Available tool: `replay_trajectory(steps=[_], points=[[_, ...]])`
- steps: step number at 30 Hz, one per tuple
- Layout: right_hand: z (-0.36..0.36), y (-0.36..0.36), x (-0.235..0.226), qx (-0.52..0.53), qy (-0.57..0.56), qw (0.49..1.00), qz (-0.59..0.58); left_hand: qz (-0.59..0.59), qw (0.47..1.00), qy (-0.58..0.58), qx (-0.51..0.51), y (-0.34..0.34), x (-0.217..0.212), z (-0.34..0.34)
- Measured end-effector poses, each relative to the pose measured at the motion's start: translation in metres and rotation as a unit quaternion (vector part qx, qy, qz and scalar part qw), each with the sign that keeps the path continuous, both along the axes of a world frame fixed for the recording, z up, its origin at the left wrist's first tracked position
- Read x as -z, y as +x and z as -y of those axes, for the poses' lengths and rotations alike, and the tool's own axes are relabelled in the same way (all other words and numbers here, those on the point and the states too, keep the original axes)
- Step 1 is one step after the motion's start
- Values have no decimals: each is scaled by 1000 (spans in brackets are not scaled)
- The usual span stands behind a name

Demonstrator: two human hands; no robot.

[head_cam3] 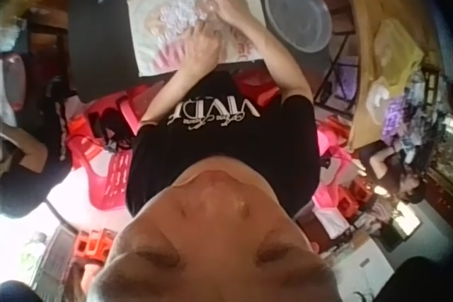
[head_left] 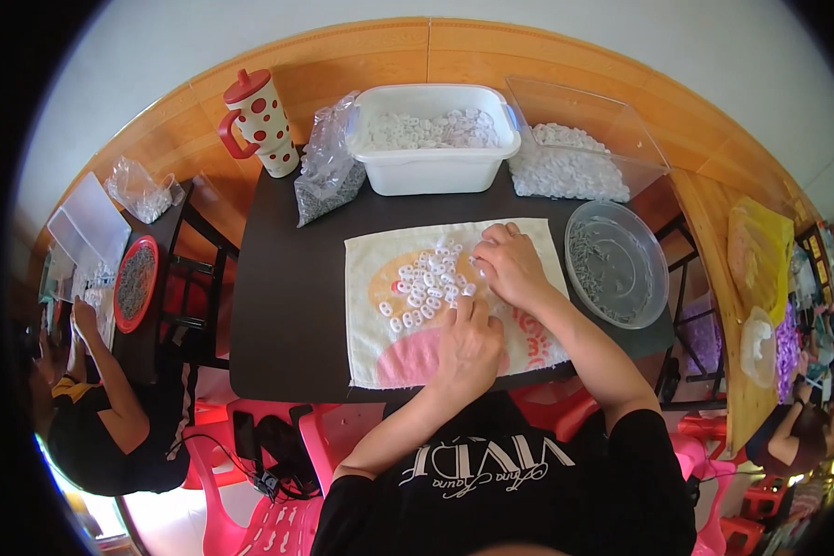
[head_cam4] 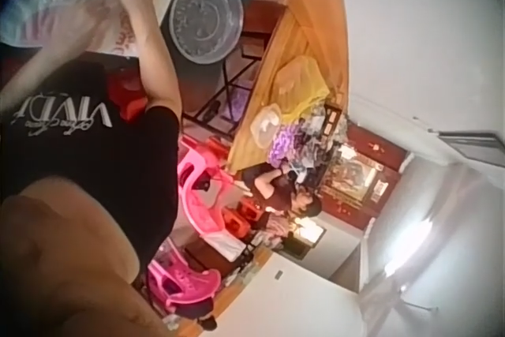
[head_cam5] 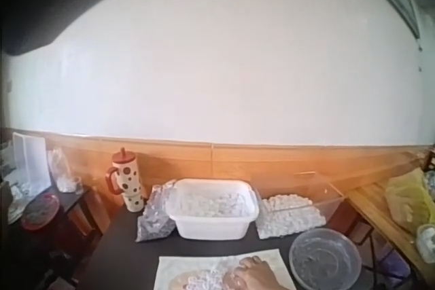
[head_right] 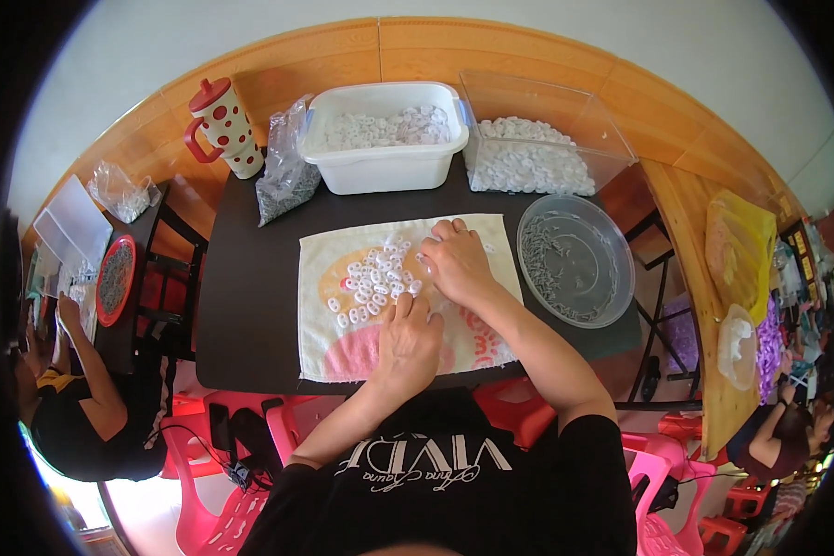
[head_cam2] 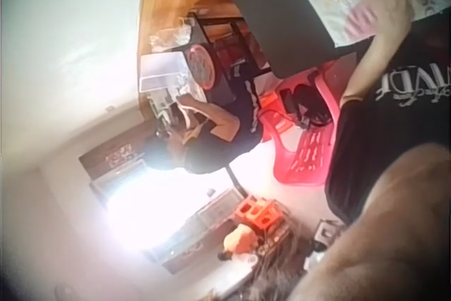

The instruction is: Sorting and inspecting small white plastic components on a table.

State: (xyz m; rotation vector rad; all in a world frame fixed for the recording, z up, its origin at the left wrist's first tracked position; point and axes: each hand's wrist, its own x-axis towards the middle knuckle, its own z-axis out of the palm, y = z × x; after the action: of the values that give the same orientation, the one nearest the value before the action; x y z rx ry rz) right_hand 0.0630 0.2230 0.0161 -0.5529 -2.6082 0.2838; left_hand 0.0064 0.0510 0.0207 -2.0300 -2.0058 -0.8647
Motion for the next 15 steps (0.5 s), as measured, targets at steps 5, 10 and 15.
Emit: replay_trajectory(steps=[5,10,15], points=[[5,-2,-3,14,12,1000,3,87,994,58,3,-1,3,-1],[5,-4,-1,-32,13,999,-14,245,964,98,40,-8,-3,8],[25,24,-37,-97,-239,957,-132,426,901,81,12,-12,2,19]])
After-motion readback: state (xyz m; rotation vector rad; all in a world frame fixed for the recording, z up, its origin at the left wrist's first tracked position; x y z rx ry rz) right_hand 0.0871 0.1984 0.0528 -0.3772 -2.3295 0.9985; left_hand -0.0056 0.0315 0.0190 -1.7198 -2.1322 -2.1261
